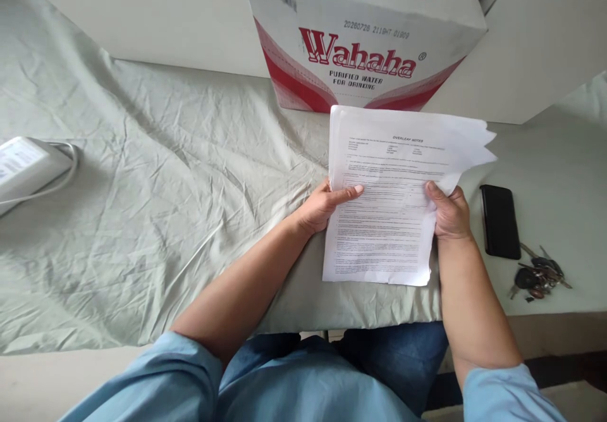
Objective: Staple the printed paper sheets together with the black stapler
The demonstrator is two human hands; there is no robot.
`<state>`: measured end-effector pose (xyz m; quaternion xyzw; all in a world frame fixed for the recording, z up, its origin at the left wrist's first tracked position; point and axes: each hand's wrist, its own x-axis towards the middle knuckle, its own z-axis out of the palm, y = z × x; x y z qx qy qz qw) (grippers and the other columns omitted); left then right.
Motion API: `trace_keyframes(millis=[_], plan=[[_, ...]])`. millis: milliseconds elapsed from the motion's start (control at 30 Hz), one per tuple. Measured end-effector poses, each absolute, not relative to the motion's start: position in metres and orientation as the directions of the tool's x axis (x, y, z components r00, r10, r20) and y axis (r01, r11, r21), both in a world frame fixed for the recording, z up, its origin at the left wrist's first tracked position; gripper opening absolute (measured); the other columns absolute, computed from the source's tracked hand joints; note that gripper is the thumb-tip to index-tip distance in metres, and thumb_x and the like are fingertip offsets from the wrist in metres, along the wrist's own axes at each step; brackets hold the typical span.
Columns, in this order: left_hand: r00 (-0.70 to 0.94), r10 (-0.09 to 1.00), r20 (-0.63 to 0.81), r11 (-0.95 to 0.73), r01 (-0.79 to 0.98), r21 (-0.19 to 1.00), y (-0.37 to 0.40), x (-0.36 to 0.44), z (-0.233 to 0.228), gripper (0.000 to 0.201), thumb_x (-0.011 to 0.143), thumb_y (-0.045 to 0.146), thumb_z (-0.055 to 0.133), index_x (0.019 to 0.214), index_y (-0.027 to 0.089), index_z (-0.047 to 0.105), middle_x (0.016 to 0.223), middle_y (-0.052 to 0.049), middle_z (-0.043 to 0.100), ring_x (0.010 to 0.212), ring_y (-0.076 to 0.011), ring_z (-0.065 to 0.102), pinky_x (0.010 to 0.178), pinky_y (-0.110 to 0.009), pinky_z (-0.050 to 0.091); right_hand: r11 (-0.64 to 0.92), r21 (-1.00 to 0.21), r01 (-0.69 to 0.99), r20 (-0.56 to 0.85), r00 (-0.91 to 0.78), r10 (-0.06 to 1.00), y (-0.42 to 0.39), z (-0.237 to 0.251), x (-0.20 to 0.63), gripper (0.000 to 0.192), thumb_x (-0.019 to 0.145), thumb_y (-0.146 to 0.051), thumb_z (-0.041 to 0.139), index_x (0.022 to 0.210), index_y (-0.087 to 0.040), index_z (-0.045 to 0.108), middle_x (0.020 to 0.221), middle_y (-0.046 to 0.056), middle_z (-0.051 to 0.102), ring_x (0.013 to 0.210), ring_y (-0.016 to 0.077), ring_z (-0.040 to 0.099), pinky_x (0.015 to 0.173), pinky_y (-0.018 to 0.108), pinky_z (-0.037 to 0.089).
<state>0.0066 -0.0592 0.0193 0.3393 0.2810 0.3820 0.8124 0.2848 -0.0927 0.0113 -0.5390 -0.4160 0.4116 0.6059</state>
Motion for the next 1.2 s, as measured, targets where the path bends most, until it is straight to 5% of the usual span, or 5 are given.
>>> trace_keyframes(millis=[300,633,867,1067,1200], plan=[[0.497,0.851,-0.17,0.446,-0.511,0.735,-0.048,0.007,0.016,0.04,0.071,0.046,0.106,0.096,0.02,0.088,0.11,-0.013,0.091,0.123,-0.0433,0.085,0.116,-0.061,0.064,0.102,-0.995,0.015,0.101,0.319,0.942,-0.092,0.018,0.298,0.06,0.069,-0.073,0.105,0.104,-0.028,0.087,0.099,0.008,0.09,0.113,0.0396,0.089,0.104,0.061,0.074],[0.533,0.828,-0.175,0.44,-0.422,0.793,-0.058,0.01,0.012,0.066,0.081,0.073,0.099,0.116,0.018,0.088,0.125,-0.018,0.089,0.128,-0.0445,0.083,0.118,-0.061,0.063,0.038,-0.999,-0.034,0.03,0.211,0.977,-0.096,0.011,0.292,0.064,0.072,-0.065,0.106,0.121,-0.029,0.086,0.105,0.007,0.091,0.113,0.0377,0.089,0.106,0.059,0.073],[0.577,0.808,-0.118,0.356,-0.319,0.878,-0.058,0.009,0.01,0.062,0.086,0.073,0.096,0.114,0.018,0.09,0.126,-0.017,0.09,0.125,-0.0411,0.084,0.118,-0.058,0.063,0.134,-0.991,0.025,0.134,0.363,0.922,-0.092,0.011,0.302,0.057,0.07,-0.074,0.104,0.095,-0.026,0.085,0.093,0.008,0.089,0.108,0.0368,0.088,0.104,0.058,0.073],[0.556,0.827,-0.088,0.244,-0.213,0.946,-0.057,0.011,0.008,0.061,0.085,0.073,0.096,0.115,0.02,0.091,0.128,-0.015,0.09,0.131,-0.0413,0.082,0.119,-0.057,0.063,0.148,-0.987,0.067,0.161,0.305,0.939,-0.097,0.012,0.297,0.053,0.074,-0.07,0.104,0.1,-0.029,0.084,0.096,0.007,0.087,0.114,0.037,0.086,0.106,0.058,0.071],[0.543,0.834,-0.1,0.255,-0.219,0.942,-0.056,0.011,0.004,0.063,0.091,0.078,0.089,0.112,0.019,0.091,0.126,-0.015,0.09,0.127,-0.0405,0.083,0.113,-0.054,0.065,0.236,-0.967,0.1,0.256,0.408,0.876,-0.09,0.014,0.301,0.05,0.079,-0.074,0.098,0.088,-0.027,0.082,0.091,0.006,0.084,0.103,0.0321,0.084,0.099,0.052,0.071]])
